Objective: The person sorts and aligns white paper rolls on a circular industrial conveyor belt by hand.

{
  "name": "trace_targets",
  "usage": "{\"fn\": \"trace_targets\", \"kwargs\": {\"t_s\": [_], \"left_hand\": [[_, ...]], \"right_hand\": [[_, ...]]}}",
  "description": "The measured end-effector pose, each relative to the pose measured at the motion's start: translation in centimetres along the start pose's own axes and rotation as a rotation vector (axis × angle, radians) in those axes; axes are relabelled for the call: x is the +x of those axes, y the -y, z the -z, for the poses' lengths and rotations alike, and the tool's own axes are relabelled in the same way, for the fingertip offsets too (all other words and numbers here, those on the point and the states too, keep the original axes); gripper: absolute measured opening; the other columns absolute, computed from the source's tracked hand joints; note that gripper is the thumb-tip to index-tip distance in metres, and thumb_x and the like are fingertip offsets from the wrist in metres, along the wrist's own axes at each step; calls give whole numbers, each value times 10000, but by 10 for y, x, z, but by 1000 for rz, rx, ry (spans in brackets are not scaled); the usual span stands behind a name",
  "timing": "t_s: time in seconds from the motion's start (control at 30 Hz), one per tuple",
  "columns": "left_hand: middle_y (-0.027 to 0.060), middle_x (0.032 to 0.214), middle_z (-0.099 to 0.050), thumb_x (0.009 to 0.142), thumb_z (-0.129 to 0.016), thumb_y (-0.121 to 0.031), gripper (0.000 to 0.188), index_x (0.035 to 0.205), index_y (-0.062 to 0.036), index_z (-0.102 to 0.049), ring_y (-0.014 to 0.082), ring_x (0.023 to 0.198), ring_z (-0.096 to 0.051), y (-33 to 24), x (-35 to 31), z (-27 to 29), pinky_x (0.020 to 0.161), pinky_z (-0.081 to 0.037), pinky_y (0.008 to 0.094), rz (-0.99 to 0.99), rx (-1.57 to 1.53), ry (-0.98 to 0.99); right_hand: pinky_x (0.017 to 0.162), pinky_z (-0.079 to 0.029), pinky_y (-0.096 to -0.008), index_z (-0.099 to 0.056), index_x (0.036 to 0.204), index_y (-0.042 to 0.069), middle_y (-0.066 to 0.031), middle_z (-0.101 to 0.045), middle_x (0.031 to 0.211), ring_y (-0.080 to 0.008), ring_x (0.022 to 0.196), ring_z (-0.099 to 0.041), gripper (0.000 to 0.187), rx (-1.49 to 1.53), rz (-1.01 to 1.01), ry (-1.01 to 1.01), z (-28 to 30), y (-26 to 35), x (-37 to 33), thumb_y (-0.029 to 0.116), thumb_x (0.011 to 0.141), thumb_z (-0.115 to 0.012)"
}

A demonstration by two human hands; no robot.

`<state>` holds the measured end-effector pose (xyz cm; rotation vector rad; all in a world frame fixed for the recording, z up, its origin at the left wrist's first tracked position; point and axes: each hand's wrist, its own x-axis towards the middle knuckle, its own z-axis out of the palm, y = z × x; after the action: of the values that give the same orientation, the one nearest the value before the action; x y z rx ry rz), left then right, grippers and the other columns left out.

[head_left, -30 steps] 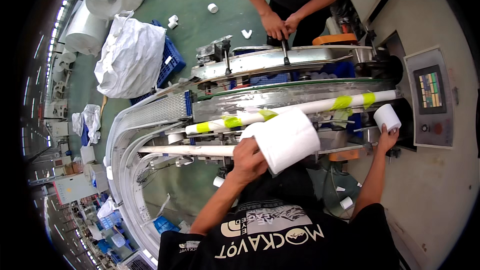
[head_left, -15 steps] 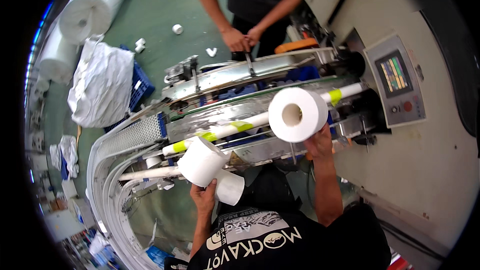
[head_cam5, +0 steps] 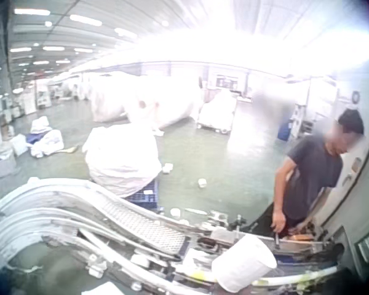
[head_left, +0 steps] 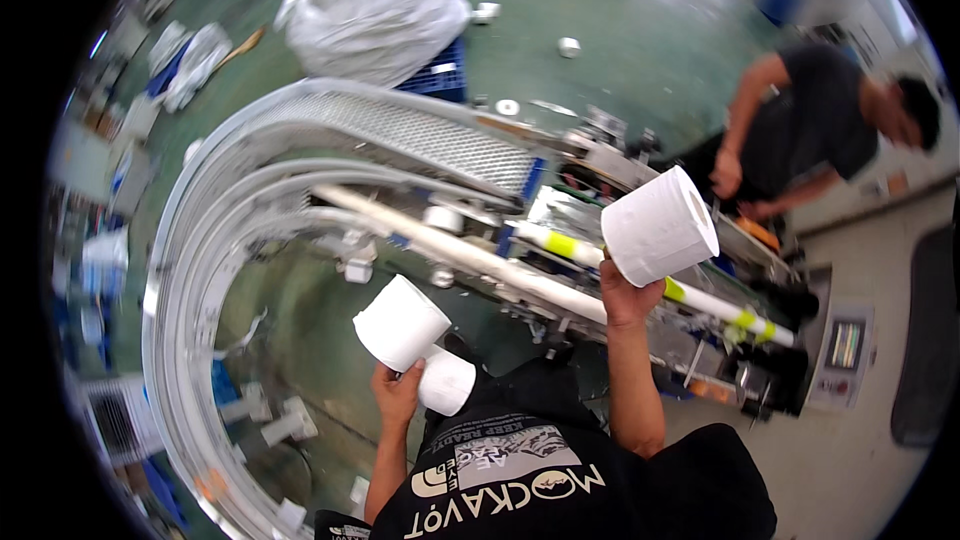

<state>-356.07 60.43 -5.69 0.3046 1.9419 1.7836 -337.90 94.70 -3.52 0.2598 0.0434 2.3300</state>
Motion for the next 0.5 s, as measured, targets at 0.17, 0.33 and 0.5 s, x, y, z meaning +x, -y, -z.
{"fn": "trace_targets", "kwargs": {"t_s": [0.17,0.33,0.5], "left_hand": [[74,1024,-661,823,-719,-31,340,1136,42,-607,149,924,-618,22,2,133,829,-486,288,76,-13,-384],[78,1045,-653,868,-696,-69,323,1155,36,-590,125,914,-603,62,-29,210,820,-483,276,119,-12,-803],[111,1070,-650,907,-618,-35,316,1202,59,-558,156,918,-611,73,-65,225,801,-496,288,250,-30,-994]], "right_hand": [[1024,-395,-569,-462,1377,97,-136,-461,1439,-363,1310,-442,471,-389,-163,-233,34,-84,88,319,962,-486],[1105,-342,-518,-451,1376,70,-116,-491,1412,-317,1303,-462,447,-594,-439,-391,75,-168,203,320,1007,-420],[1052,-415,-523,-494,1344,67,-120,-558,1341,-325,1236,-529,464,-511,-515,-471,132,-242,253,344,991,-372]]}}
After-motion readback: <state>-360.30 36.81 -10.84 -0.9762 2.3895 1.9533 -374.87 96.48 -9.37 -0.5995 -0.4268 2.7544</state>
